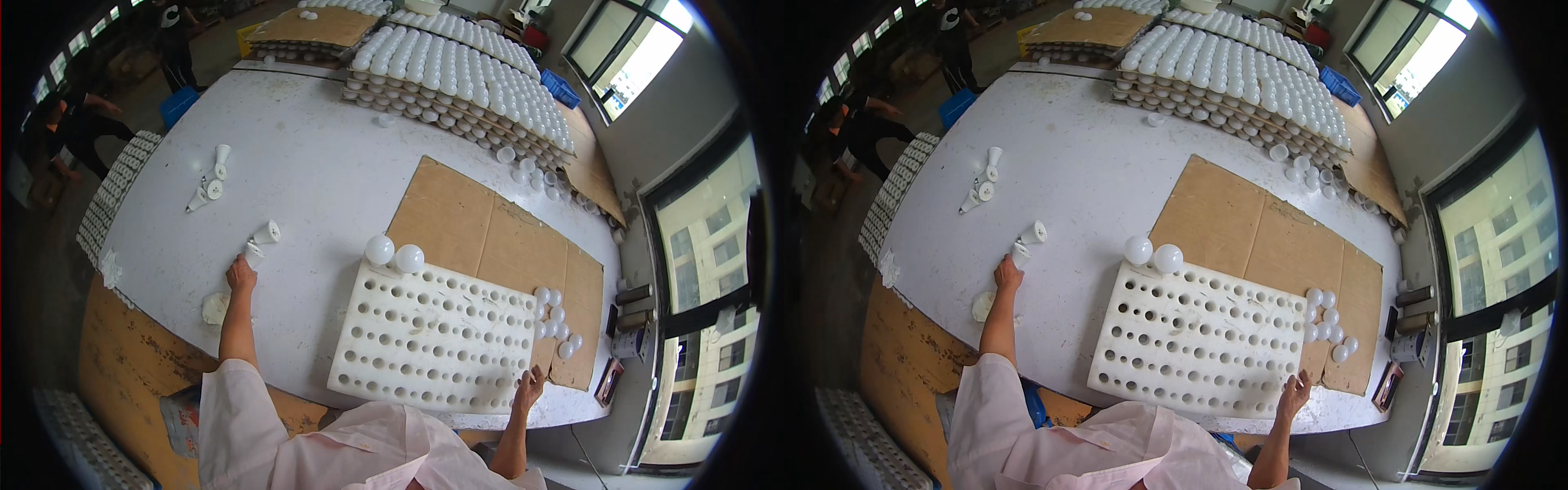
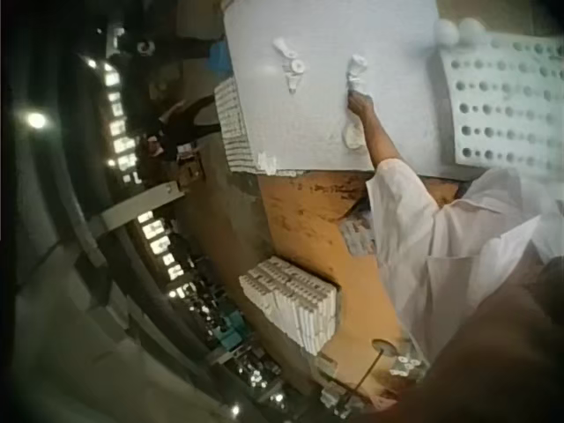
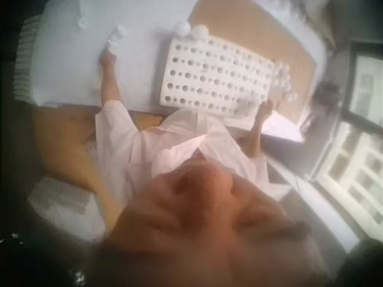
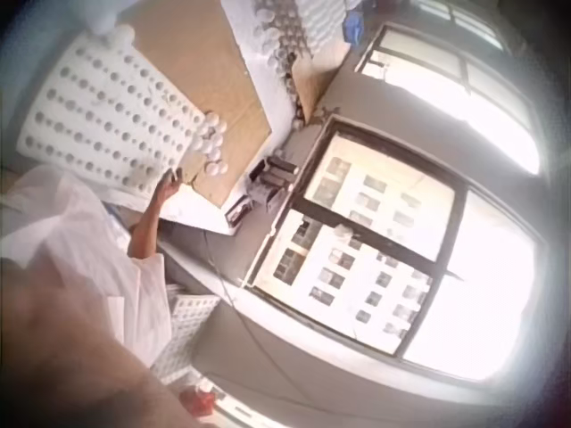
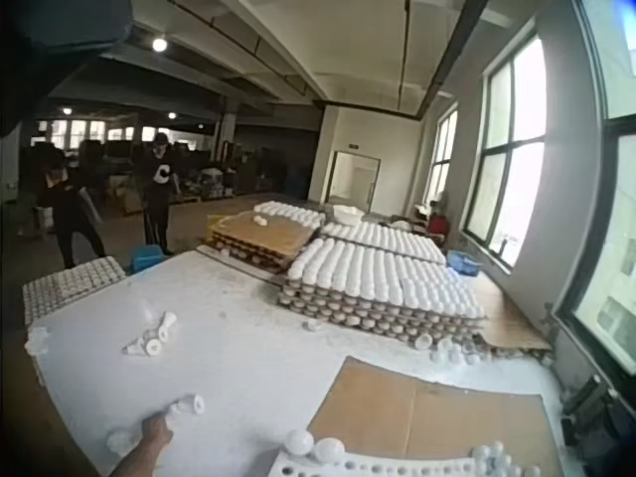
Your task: The person places a perforated foam tray on the workbench, attaches translucent covers onto light bulb bases by hand, and inserts the assembled light bulbs into the tray. The person then removes a cardboard sheet, gathers more covers, and continues assembling light bulbs into the foam tray.
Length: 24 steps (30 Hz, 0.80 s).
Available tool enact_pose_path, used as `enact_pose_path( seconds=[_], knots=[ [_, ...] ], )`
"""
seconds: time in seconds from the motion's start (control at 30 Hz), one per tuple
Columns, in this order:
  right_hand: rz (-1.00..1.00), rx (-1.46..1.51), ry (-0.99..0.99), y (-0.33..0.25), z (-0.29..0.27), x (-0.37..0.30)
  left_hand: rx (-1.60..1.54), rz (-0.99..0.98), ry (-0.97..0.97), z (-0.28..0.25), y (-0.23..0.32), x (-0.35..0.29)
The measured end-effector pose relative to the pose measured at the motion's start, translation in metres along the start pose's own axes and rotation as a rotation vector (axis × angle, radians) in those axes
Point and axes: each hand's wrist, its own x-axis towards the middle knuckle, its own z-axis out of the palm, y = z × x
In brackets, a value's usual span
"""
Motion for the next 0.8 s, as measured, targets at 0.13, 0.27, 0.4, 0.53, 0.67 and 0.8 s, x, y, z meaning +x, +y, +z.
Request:
enact_pose_path(
  seconds=[0.13, 0.27, 0.4, 0.53, 0.67, 0.8],
  knots=[
    [0.139, 0.038, 0.21, 0.023, -0.055, -0.013, -0.192, 0.009, -0.041, 0.004, 0.026, -0.017],
    [0.145, 0.047, 0.23, 0.041, -0.056, 0.004, -0.239, -0.001, -0.04, 0.028, 0.021, -0.033],
    [0.065, -0.03, 0.214, 0.061, -0.058, 0.051, -0.74, 0.096, -0.076, 0.05, -0.002, -0.063],
    [-0.07, -0.173, 0.194, 0.063, -0.049, 0.087, -1.567, -0.214, -0.315, 0.014, 0.028, -0.17],
    [-0.341, -0.503, -0.006, 0.063, -0.042, 0.13, -1.69, -0.177, -0.514, -0.014, 0.088, -0.268],
    [-0.586, -0.51, -0.15, 0.09, -0.042, 0.174, -1.668, -0.051, -0.734, -0.034, 0.158, -0.332]
  ],
)
